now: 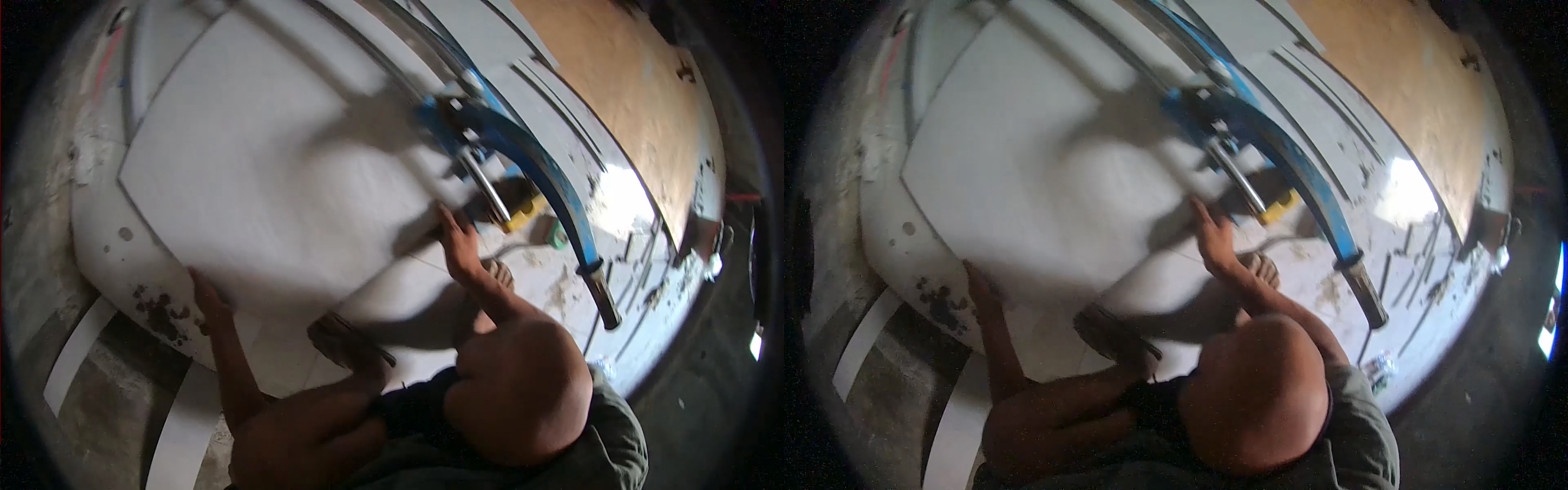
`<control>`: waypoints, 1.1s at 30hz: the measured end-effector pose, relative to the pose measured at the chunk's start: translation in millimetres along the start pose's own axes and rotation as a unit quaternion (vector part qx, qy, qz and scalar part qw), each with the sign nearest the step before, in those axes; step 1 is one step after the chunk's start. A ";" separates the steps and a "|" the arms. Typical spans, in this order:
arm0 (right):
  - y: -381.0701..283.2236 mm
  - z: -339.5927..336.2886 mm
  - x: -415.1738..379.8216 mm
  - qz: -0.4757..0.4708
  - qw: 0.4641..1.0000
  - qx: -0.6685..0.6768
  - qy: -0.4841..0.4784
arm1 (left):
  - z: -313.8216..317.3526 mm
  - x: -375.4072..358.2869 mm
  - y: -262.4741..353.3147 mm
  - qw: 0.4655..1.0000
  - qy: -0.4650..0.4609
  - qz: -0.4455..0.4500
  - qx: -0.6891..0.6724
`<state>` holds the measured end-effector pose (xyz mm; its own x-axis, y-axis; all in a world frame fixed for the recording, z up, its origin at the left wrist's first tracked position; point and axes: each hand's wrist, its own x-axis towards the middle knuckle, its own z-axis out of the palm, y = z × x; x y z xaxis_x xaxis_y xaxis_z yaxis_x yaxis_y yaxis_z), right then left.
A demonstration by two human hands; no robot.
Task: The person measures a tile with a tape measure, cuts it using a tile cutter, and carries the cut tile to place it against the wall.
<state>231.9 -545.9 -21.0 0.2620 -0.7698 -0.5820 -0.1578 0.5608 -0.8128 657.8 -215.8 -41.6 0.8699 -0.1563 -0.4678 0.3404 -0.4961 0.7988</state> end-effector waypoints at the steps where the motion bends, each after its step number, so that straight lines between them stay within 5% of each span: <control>1: 7.2 -2.5 3.2 0.027 0.998 0.049 -0.004 | 9.6 -6.1 11.8 0.999 0.019 -0.026 -0.012; 3: -6.3 3.7 -3.4 0.065 0.994 0.086 0.011 | 25.7 -23.7 45.6 0.995 0.057 -0.068 -0.042; 4: -8.4 -7.0 -8.7 -0.097 0.941 -0.320 -0.056 | 27.5 -27.8 55.8 0.993 0.067 -0.082 -0.053; 5: -26.4 11.1 -7.0 0.023 0.996 -0.079 -0.045 | 29.6 -28.1 59.5 0.991 0.072 -0.094 -0.063; 6: -40.6 23.3 -13.1 0.154 0.974 0.163 -0.030 | 22.3 -20.5 47.2 0.986 0.075 -0.130 -0.067; 11: 8.5 -6.0 2.8 -0.069 0.980 -0.177 -0.059 | 35.2 -21.0 51.9 0.991 0.051 -0.098 -0.081; 14: -21.6 9.0 -8.7 -0.074 0.973 -0.217 -0.024 | 33.6 -18.9 43.1 0.989 0.049 -0.095 -0.101; 16: -38.9 24.2 -12.8 0.033 0.996 -0.060 0.052 | 33.1 -18.1 40.8 0.988 0.048 -0.118 -0.090; 18: -8.1 7.9 -9.5 -0.139 0.964 -0.227 0.025 | 38.9 -19.2 42.0 0.988 0.045 -0.134 -0.069; 20: 0.9 0.0 -5.9 -0.195 0.939 -0.282 0.010 | 50.8 -29.8 50.2 0.988 0.048 -0.120 -0.088; 27: 7.1 -2.7 6.1 -0.118 0.983 -0.144 0.008 | 58.4 -32.1 50.8 0.993 0.071 -0.070 -0.070; 30: 10.3 -11.5 8.3 -0.090 0.975 -0.202 -0.018 | 59.9 -33.4 59.2 0.986 0.051 -0.130 -0.093; 33: -3.3 -11.0 5.4 -0.101 0.923 -0.367 -0.057 | 80.2 -59.4 90.1 0.989 0.116 -0.093 -0.013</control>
<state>223.3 -555.2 -21.7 0.4492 -0.7752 -0.4442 -0.6860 0.0193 -0.7274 608.2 -319.7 27.8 0.8489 0.1373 -0.5104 0.5087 -0.4743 0.7185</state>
